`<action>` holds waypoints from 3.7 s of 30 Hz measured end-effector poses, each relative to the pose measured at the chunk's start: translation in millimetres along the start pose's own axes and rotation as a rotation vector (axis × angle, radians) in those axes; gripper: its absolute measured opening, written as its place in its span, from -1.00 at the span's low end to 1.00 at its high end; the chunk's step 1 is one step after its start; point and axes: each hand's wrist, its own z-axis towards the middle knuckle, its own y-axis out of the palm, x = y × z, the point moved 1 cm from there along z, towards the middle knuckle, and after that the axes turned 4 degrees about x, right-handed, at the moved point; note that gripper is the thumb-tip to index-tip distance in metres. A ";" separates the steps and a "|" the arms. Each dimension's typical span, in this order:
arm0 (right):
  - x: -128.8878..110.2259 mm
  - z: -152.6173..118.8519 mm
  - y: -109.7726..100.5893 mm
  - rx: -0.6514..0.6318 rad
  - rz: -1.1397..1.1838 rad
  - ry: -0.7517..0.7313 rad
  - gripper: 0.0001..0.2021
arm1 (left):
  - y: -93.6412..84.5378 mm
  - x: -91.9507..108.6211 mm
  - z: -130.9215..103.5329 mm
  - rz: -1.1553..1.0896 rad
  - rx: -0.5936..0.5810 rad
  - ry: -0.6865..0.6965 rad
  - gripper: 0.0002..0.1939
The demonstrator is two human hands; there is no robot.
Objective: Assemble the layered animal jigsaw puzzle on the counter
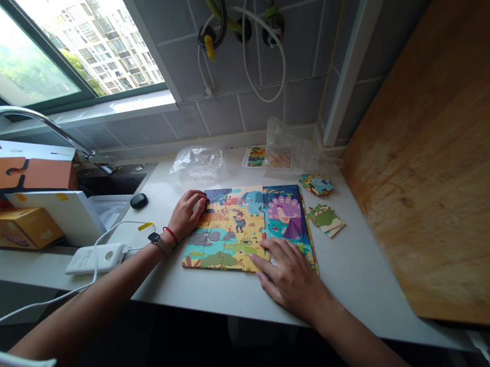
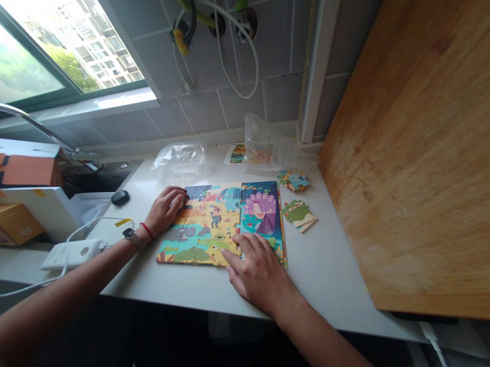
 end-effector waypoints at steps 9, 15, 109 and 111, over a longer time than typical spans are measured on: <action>0.7 1.7 -1.7 -0.004 0.041 0.041 -0.68 | 0.3 -0.7 -0.1 0.002 -0.006 -0.011 -0.62; 0.9 1.8 -1.7 0.003 0.053 0.071 -0.69 | -0.9 0.7 0.5 0.004 -0.005 -0.011 -0.61; 108.2 -1.2 -48.9 0.387 -0.171 0.445 -0.71 | -0.4 -25.7 3.3 -0.405 0.288 -0.473 -0.18; 103.9 1.5 -43.2 0.439 -0.043 0.358 -0.70 | 0.7 -28.7 3.7 -0.448 0.355 -0.547 -0.15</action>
